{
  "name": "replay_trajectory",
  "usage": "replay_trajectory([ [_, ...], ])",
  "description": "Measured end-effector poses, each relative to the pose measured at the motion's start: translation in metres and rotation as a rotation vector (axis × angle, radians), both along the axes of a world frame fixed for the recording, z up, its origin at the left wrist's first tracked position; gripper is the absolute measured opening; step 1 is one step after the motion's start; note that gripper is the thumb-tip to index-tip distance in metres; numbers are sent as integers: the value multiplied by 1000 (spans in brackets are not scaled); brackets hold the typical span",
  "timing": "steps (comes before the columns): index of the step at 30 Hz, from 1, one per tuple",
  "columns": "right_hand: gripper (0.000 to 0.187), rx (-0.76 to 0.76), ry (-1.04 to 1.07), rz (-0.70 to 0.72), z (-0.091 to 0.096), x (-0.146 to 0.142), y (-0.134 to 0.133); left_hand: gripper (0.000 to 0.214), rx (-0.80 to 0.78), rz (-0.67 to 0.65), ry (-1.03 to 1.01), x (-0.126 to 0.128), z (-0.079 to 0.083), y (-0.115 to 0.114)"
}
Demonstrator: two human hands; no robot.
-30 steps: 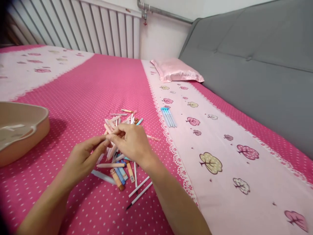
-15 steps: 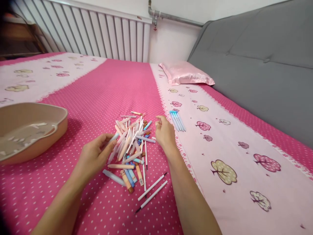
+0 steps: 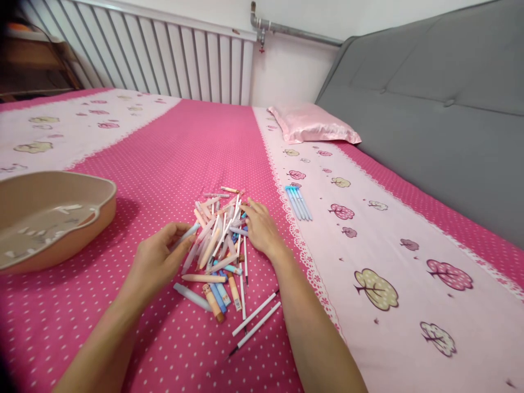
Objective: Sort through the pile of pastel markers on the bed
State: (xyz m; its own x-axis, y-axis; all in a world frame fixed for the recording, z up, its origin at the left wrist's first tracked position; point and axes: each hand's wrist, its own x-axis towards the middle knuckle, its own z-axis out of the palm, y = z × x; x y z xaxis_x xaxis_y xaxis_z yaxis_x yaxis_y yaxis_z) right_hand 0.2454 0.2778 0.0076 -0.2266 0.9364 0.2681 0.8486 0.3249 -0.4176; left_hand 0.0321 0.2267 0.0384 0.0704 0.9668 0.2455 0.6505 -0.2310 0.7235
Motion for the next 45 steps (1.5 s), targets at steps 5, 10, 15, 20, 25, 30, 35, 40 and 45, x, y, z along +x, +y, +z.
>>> replay_trajectory([
  [5,46,-47,-13,-43,-2,1,-1,19,-10,10,-9,0,-2,1],
  [10,40,-64,49,-185,6,8,-2,20,-3,14,-12,0,-1,1],
  [15,29,-115,149,-250,9,14,-5,24,5,24,29,0,1,0],
  [20,13,-176,207,-347,24,12,-14,27,10,25,49,1,1,0],
  [25,12,-308,200,-169,41,-3,-26,28,-6,21,31,2,2,-1],
  [30,26,-203,149,49,40,-24,-31,29,-6,12,22,2,2,-3],
  [35,26,-173,-26,47,35,-33,-34,31,-37,20,13,3,1,-3],
  [40,15,-129,-132,41,37,-33,-36,35,-50,37,-22,4,0,-3],
  [45,19,-149,-113,78,40,-31,-35,35,-41,28,-19,4,-2,-3],
])
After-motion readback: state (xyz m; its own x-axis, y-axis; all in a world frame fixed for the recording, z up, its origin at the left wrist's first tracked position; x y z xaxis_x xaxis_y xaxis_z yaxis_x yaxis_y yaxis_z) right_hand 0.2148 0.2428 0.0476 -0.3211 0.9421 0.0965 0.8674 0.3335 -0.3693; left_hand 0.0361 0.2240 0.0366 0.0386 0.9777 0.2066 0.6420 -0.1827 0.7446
